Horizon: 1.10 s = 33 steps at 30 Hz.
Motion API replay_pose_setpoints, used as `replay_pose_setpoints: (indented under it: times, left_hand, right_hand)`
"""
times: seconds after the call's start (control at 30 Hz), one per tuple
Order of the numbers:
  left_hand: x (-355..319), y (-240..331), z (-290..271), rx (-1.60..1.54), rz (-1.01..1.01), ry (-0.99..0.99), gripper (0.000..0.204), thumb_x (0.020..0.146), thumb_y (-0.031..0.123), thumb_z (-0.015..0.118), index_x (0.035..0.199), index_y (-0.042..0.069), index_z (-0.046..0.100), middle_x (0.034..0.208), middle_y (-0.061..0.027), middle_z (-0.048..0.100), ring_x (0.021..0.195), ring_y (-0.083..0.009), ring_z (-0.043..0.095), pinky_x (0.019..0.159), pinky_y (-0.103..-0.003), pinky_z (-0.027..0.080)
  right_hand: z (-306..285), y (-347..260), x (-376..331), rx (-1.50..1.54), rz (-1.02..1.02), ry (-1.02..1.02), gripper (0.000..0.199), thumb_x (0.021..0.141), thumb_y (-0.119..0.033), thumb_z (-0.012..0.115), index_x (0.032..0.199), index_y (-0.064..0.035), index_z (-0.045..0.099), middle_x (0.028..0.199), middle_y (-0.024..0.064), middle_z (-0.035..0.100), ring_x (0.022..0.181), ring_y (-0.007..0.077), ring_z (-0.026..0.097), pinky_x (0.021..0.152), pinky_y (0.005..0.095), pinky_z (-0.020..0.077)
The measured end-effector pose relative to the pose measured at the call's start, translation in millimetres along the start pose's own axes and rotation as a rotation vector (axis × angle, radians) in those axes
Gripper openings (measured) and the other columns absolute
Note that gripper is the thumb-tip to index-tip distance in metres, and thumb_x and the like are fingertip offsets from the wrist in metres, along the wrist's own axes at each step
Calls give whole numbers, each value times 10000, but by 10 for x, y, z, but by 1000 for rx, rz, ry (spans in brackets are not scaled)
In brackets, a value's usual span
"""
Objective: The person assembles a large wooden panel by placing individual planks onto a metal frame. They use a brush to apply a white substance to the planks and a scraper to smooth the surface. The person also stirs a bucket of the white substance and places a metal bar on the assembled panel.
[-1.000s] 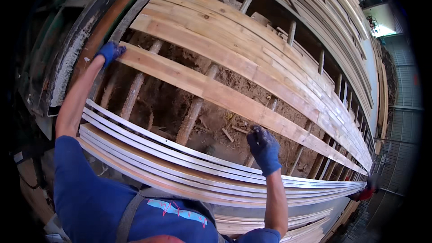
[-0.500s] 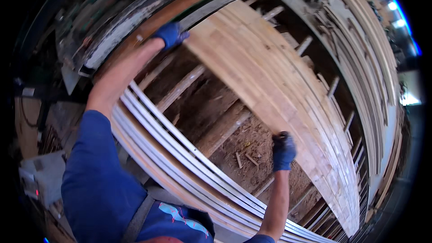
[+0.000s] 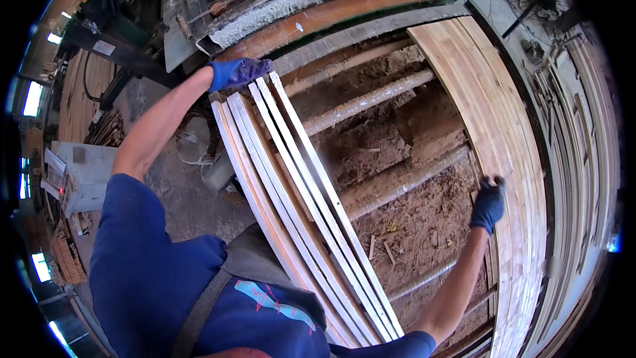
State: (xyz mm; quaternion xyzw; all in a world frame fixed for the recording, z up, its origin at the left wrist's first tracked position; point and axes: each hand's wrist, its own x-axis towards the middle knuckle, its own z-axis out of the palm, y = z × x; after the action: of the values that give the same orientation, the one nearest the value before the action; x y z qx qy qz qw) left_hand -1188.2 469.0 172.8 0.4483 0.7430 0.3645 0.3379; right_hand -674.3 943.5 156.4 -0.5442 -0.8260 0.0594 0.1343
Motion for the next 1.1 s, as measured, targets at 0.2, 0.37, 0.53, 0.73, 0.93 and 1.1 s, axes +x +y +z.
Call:
replay_pose_setpoints:
  times: [0.2, 0.37, 0.53, 0.73, 0.93, 1.1]
  left_hand:
    - [298, 392, 323, 248, -309, -170, 426, 1013, 86, 335, 1414, -43, 398, 1499, -127, 389, 1341, -235, 432, 1141, -359, 334]
    - [1285, 454, 459, -4, -289, -82, 491, 999, 209, 402, 1454, 27, 371, 1521, -122, 337, 1403, -233, 344, 1143, -435, 320]
    - [2161, 877, 496, 398, -174, -90, 758, 788, 446, 698, 1393, 46, 480, 1560, -197, 244, 1448, -284, 225, 1172, -476, 196]
    - [2310, 734, 522, -331, -497, -48, 854, 813, 785, 491, 1313, 95, 553, 1229, -84, 603, 1078, -198, 576, 914, -374, 484]
    - [2225, 714, 544, -347, -303, 95, 508, 944, 612, 478, 1215, 209, 626, 964, 28, 625, 762, -68, 532, 617, -261, 413]
    - [2678, 183, 470, -183, -113, -146, 317, 1001, 303, 471, 1265, 176, 590, 1091, 6, 624, 913, -107, 565, 695, -252, 446]
  right_hand:
    - [-660, 395, -956, 439, 15, -149, 208, 943, -207, 606, 1092, -71, 657, 838, 57, 670, 693, 145, 619, 626, 299, 480]
    - [-1414, 555, -1738, 672, 199, -108, 189, 959, -94, 579, 1132, -44, 638, 795, -13, 609, 682, 60, 545, 617, 224, 451]
    - [-1784, -68, -2277, 623, 77, -162, 213, 948, -83, 594, 1153, -42, 633, 866, 2, 656, 786, 72, 601, 706, 236, 502]
    - [-1199, -599, -2685, 53, -111, -826, 341, 881, -401, 637, 1022, -98, 702, 966, 175, 699, 863, 360, 682, 774, 409, 548]
    - [-742, 94, -2594, 600, 553, -768, 528, 941, -485, 566, 1082, 16, 653, 812, 129, 719, 536, 127, 584, 472, 267, 466]
    - [-481, 359, -2649, 1033, 1050, -532, 417, 988, -430, 502, 1145, -55, 594, 820, 79, 694, 608, 136, 611, 499, 258, 456]
